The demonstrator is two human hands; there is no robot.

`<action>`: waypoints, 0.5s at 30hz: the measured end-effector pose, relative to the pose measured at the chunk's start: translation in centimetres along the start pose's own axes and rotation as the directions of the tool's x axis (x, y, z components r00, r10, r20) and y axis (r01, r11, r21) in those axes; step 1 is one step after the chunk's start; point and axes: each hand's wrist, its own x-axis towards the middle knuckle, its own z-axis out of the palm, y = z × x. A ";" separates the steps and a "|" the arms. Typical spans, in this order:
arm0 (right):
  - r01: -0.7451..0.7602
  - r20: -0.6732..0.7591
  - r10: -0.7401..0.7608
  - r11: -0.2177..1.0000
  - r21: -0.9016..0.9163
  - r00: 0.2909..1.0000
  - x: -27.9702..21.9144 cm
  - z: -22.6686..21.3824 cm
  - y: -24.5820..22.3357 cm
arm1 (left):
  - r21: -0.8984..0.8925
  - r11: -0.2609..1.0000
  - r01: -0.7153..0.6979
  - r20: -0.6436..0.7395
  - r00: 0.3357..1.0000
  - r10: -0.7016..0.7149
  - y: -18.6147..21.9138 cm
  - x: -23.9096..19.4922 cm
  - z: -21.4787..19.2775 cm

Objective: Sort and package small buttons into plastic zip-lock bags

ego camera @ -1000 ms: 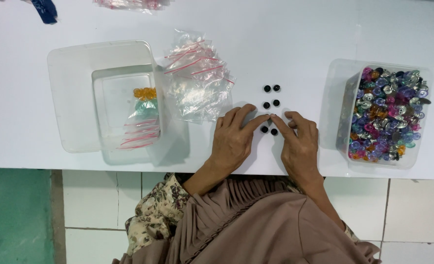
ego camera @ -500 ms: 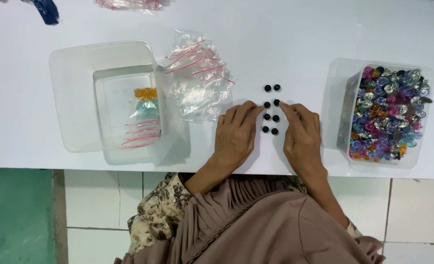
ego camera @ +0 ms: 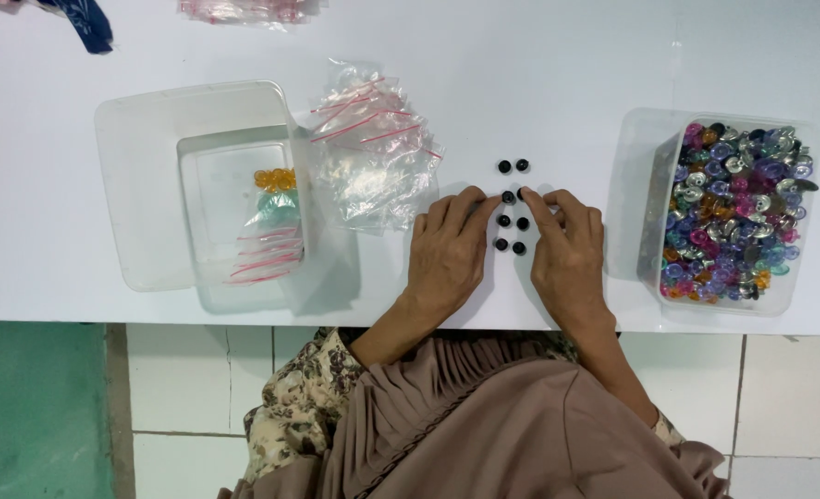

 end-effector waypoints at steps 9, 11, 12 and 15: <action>-0.016 -0.027 0.018 0.997 0.071 0.999 -0.3 0.0 0.0 | -0.032 0.999 -0.006 0.000 1.000 0.006 0.0 0.0 -0.3; -0.029 -0.040 0.032 0.995 0.090 0.999 -0.3 -0.1 -0.1 | -0.037 0.999 -0.011 -0.009 1.000 0.011 -0.1 -0.1 0.0; -0.039 -0.047 0.044 0.993 0.112 0.998 -0.4 -0.2 -0.1 | -0.043 0.999 -0.010 -0.018 1.000 0.009 -0.2 -0.2 0.1; -0.055 -0.101 0.076 0.979 0.197 0.992 -0.8 -0.8 -0.7 | -0.088 0.996 -0.011 -0.005 1.000 0.010 0.1 0.1 -0.6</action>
